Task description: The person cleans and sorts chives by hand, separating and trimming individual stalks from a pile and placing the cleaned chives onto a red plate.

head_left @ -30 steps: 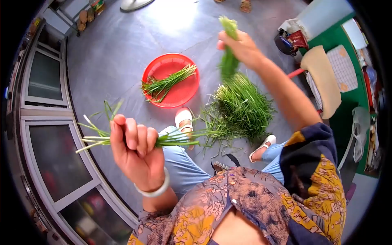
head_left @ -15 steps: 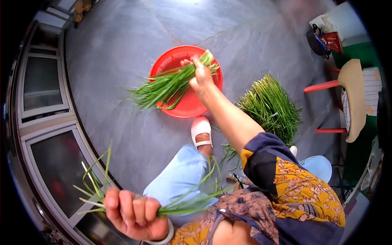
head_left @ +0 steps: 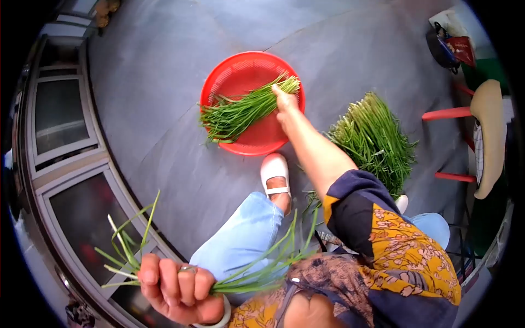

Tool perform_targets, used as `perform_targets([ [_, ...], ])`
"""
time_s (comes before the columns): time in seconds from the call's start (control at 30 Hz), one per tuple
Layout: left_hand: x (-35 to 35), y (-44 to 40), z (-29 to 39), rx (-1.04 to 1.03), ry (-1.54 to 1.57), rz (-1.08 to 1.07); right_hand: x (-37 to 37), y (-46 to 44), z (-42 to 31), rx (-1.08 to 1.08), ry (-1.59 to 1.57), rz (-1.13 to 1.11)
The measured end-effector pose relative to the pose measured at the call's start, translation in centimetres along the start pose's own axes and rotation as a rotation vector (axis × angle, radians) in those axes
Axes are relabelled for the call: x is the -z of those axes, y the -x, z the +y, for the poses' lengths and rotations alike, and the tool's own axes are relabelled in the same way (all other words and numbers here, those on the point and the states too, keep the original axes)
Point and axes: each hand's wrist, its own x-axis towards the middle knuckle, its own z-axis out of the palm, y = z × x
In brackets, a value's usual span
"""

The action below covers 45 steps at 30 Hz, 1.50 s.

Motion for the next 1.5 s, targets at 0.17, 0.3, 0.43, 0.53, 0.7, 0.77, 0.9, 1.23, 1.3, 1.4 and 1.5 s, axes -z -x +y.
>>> perform_targets([
  [0.17, -1.4, 0.2, 1.4, 0.082, -0.043, -0.042, 1.9, 2.2, -0.6, -0.104, 0.333, -0.107],
  [0.3, -3.7, -1.5, 2.4, 0.222, -0.102, -0.115, 4.7, 4.5, -2.1, -0.107, 0.430, -0.105],
  [0.43, -4.3, -0.7, 1.6, 0.307, -0.197, -0.249, 10.5, 7.4, -5.0, -0.090, 0.338, -0.361],
  [0.53, -5.1, -0.9, 0.9, 0.376, -0.259, -0.381, 15.7, 12.5, -10.4, 0.168, 0.466, -0.463],
  [0.7, -7.6, 0.5, -0.9, 0.464, -0.456, -0.302, 19.3, 23.9, -20.2, 0.526, 0.662, -0.528],
  [0.77, -7.9, 0.4, -2.4, 0.562, -0.478, -0.461, 19.4, 30.6, -22.6, 0.675, 0.748, -0.597],
  [0.9, -10.9, 2.7, -5.4, 0.801, -0.721, -0.726, 21.3, 40.1, -23.3, 0.739, 0.707, -0.819],
  [1.23, -7.0, -3.1, -18.8, 1.304, -0.656, -0.656, 29.7, 33.7, -19.8, 0.482, 0.579, -0.632],
  [1.3, -7.3, -3.0, -20.1, 1.313, -0.608, -0.658, 31.5, 33.5, -19.7, 0.456, 0.500, -0.593],
  [1.4, -7.8, -3.4, -21.0, 1.328, -0.555, -0.682, 32.4, 33.1, -19.7, 0.366, 0.325, -0.572],
  [1.5, -7.4, -4.2, -20.9, 1.293, -0.552, -0.735, 32.2, 32.9, -19.6, 0.313, 0.222, -0.580],
])
